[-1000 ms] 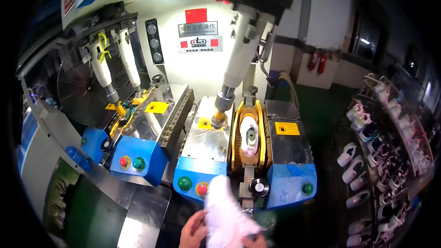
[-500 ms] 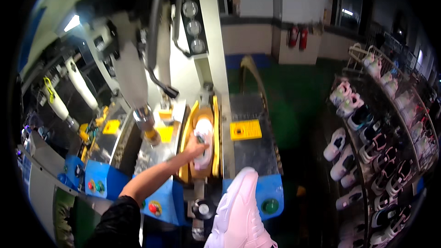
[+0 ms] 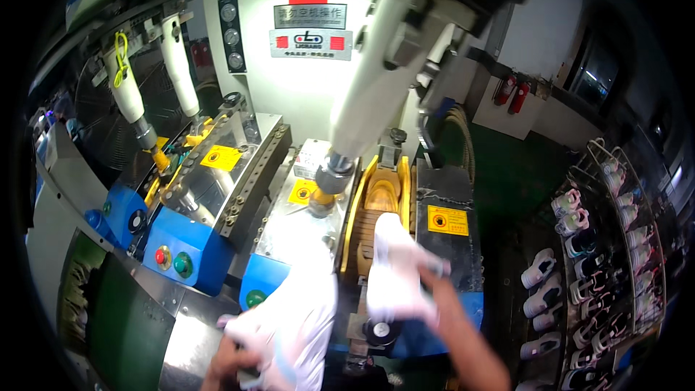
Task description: The person uses a specialized shoe-lasting machine to shape and press multiple pairs of sneakers, alternating between teal and white footwear. The person removes a shoe from the assembly line, places it into the machine for pressing, and then transfers it to a drying conveyor.
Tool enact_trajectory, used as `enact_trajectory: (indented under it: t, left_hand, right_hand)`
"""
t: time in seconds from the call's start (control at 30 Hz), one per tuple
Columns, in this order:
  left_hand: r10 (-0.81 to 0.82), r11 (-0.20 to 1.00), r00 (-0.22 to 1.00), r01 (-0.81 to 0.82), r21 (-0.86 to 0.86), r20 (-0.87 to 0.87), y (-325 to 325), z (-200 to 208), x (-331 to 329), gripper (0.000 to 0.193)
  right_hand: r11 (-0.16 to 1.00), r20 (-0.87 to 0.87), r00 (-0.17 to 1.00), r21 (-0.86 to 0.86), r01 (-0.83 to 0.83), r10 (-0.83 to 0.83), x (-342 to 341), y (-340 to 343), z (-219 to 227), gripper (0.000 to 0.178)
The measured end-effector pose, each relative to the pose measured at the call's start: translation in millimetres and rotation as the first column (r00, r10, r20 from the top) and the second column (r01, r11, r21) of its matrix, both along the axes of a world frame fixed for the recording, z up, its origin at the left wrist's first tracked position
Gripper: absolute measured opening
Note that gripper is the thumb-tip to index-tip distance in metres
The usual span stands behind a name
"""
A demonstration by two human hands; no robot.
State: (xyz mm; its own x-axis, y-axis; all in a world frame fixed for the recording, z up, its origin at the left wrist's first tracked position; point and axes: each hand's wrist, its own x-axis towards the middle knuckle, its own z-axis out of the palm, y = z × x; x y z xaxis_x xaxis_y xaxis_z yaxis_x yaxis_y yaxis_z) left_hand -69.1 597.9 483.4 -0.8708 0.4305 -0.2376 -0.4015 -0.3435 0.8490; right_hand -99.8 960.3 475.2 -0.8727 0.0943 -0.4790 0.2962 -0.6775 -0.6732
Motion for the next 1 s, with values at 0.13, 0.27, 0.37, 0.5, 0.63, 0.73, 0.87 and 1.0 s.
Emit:
enact_trajectory:
  t: [0.13,0.27,0.37,0.5,0.63,0.73,0.87,1.0]
  left_hand:
    - [0.393,0.919,0.895,-0.387,-0.072,0.21,-55.2,-42.8,71.3,0.062]
    - [0.601,0.799,0.738,-0.546,-0.251,0.308,-78.6,-77.7,104.2,0.056]
    - [0.671,0.741,0.652,-0.577,-0.342,0.354,-87.4,-96.0,112.8,0.053]
    - [0.681,0.732,0.601,-0.537,-0.418,0.418,-94.8,-106.2,117.0,0.048]
    - [0.698,0.716,0.535,-0.5,-0.487,0.475,-92.9,-110.5,110.5,0.043]
    - [0.694,0.72,0.526,-0.507,-0.474,0.492,-103.5,-111.7,112.4,0.04]
    - [0.63,0.776,0.602,-0.512,-0.368,0.491,-124.3,-135.1,110.1,0.035]
    - [0.54,0.832,0.682,-0.342,-0.438,0.493,-141.9,-147.6,114.3,0.034]
  right_hand:
    - [0.935,0.299,0.949,0.3,-0.189,0.096,-150.7,21.8,-6.4,0.037]
    - [-0.015,0.162,0.986,0.987,-0.163,-0.029,-192.2,8.1,-79.9,0.057]
    - [0.015,0.082,0.988,0.996,-0.084,0.134,-185.1,26.0,-91.4,0.058]
    - [-0.156,0.22,0.975,0.962,-0.222,-0.03,-179.5,-11.1,-73.5,0.063]
    - [-0.235,0.017,0.996,0.971,-0.036,-0.084,-161.0,-52.1,-96.9,0.065]
    - [-0.118,0.066,0.996,0.99,-0.074,-0.064,-160.8,-42.1,-84.6,0.068]
    - [-0.122,0.077,0.994,0.989,-0.086,-0.074,-155.5,-39.9,-78.9,0.073]
    - [-0.352,-0.178,0.948,0.897,0.266,0.263,-96.7,-116.3,-25.5,0.061]
